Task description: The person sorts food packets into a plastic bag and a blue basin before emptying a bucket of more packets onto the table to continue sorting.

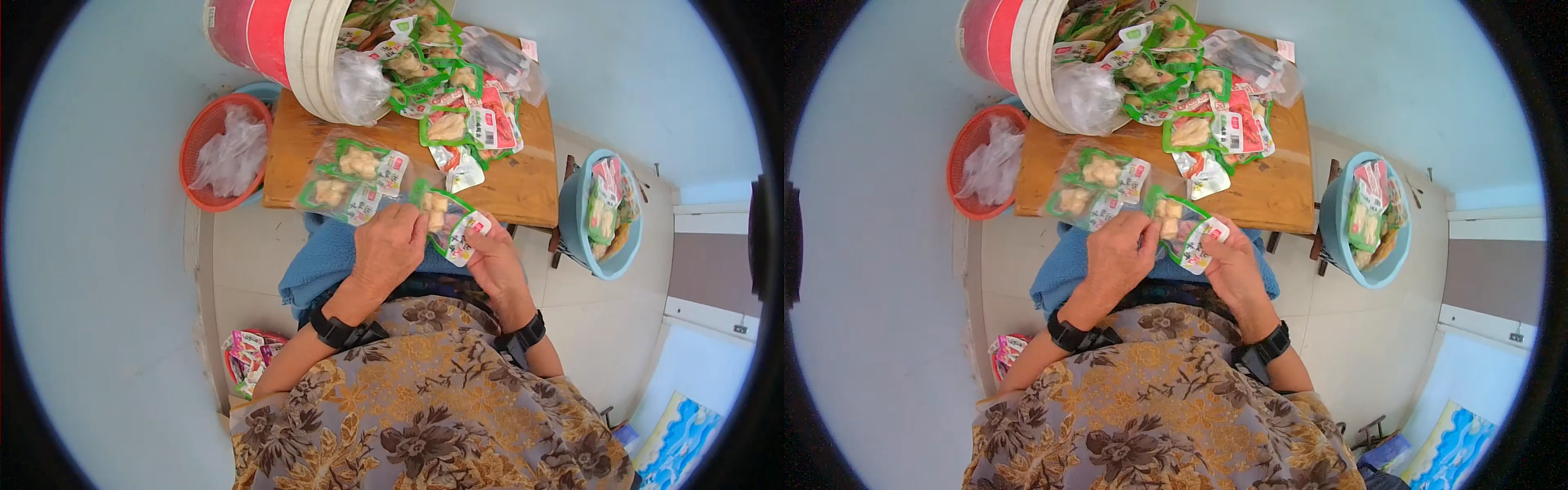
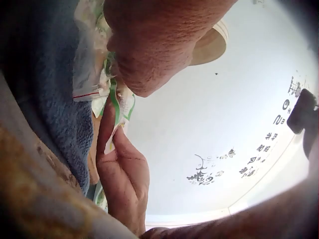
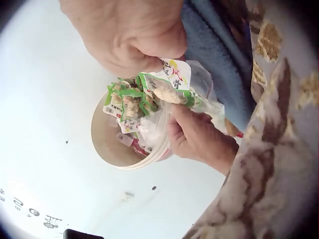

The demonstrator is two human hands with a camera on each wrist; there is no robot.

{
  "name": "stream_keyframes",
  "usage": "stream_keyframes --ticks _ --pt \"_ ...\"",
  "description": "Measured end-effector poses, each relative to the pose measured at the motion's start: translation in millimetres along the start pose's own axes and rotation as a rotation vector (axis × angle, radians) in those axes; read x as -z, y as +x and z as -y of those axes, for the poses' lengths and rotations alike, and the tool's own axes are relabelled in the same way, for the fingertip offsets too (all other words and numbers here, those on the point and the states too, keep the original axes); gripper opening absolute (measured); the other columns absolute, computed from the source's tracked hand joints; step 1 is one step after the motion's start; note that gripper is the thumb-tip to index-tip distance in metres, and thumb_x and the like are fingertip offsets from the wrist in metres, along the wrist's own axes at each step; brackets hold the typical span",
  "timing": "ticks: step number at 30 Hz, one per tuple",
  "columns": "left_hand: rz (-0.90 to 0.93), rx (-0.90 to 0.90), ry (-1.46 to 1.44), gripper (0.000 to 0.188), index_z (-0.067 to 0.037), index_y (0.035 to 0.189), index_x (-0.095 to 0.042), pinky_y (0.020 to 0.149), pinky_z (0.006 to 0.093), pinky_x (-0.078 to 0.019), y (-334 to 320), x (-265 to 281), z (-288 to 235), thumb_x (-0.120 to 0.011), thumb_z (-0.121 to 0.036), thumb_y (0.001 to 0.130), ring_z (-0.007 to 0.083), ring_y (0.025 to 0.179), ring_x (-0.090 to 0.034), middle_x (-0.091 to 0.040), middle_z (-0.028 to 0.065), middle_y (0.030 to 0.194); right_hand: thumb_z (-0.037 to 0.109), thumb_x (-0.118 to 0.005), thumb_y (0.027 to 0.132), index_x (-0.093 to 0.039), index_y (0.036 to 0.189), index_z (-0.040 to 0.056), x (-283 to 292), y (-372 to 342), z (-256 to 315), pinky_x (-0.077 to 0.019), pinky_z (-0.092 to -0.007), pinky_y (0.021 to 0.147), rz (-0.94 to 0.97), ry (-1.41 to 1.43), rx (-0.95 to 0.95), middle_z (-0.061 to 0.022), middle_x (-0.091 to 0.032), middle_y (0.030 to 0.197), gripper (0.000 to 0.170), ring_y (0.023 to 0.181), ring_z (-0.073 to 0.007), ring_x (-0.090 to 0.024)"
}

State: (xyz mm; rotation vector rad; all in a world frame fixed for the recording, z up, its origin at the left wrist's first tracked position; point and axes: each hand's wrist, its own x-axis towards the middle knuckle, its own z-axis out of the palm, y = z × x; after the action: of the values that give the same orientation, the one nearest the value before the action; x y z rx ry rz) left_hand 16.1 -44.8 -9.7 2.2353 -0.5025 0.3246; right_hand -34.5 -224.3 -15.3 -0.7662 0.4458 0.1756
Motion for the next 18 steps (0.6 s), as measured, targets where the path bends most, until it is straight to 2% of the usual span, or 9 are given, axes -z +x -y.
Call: stream_keyframes --ticks 1,7,10,13,15,16,18 --pt "-0.005 0.002 0.002 0.015 -0.004 0.074 -0.056 0.051 0.0392 -0.0464 0 1 0 -0.069 -0.008 0.080 0.0316 0.059 -0.058 -0.057 0.0118 0.067 -0.004 -0.047 0.095 -0.046 0.127 -0.0030 0 3 -3 -0.0514 -0.0378 0.095 0.053 0.027 -0.011 -0.0173 -0.062 0.120 0.032 0.110 -0.0241 -0.063" --pt "0.013 -0.020 0.075 0.015 -0.005 0.074 -0.052 0.051 0.0404 -0.0491 1 4 1 -0.065 -0.010 0.081 0.0309 0.061 -0.061 -0.056 0.0108 0.069 -0.006 -0.048 0.092 -0.048 0.125 -0.0040 -11 35 -15 -0.0514 -0.0383 0.095 0.180 0.039 -0.083 -0.0168 -0.062 0.119 0.033 0.108 -0.0233 -0.063" --pt "-0.026 -0.011 0.117 0.016 -0.005 0.073 -0.051 0.051 0.0398 -0.0491 1 4 3 -0.064 -0.010 0.080 0.0312 0.060 -0.060 -0.056 0.0104 0.068 -0.007 -0.048 0.092 -0.049 0.125 -0.0047 -14 39 -17 -0.0523 -0.0384 0.093 0.147 -0.057 -0.058 -0.0168 -0.063 0.118 0.033 0.106 -0.0234 -0.064" --pt "-0.076 0.065 0.079 0.015 -0.005 0.081 -0.055 0.054 0.0402 -0.0474 2 12 3 -0.068 -0.009 0.077 0.0335 0.066 -0.060 -0.058 0.0114 0.075 -0.007 -0.048 0.092 -0.050 0.124 -0.0047 -21 29 -11 -0.0530 -0.0381 0.092 0.047 -0.075 -0.022 -0.0167 -0.064 0.116 0.033 0.104 -0.0235 -0.065" --pt "-0.008 0.158 0.125 0.029 -0.005 0.094 -0.052 0.059 0.0425 -0.0486 3 17 0 -0.072 -0.015 0.075 0.0351 0.075 -0.060 -0.058 0.0130 0.084 -0.007 -0.048 0.092 -0.050 0.124 -0.0046 -20 21 -7 -0.0533 -0.0378 0.092 0.021 -0.051 0.004 -0.0166 -0.064 0.116 0.032 0.104 -0.0234 -0.065" --pt "-0.008 0.158 0.123 0.029 -0.005 0.094 -0.052 0.059 0.0425 -0.0486 2 17 -1 -0.072 -0.015 0.075 0.0351 0.075 -0.060 -0.058 0.0130 0.084 -0.007 -0.048 0.092 -0.050 0.124 -0.0045 -18 19 -5 -0.0535 -0.0375 0.091 -0.002 -0.025 0.033 -0.0165 -0.064 0.115 0.032 0.104 -0.0234 -0.065" --pt "0.122 0.201 0.128 0.042 -0.005 0.104 -0.048 0.064 0.0451 -0.0498 -1 16 -4 -0.074 -0.018 0.074 0.0371 0.081 -0.060 -0.058 0.0146 0.090 -0.006 -0.048 0.092 -0.050 0.124 -0.0046 -6 19 -7 -0.0534 -0.0374 0.092 0.009 -0.021 0.059 -0.0166 -0.064 0.116 0.031 0.105 -0.0232 -0.065"
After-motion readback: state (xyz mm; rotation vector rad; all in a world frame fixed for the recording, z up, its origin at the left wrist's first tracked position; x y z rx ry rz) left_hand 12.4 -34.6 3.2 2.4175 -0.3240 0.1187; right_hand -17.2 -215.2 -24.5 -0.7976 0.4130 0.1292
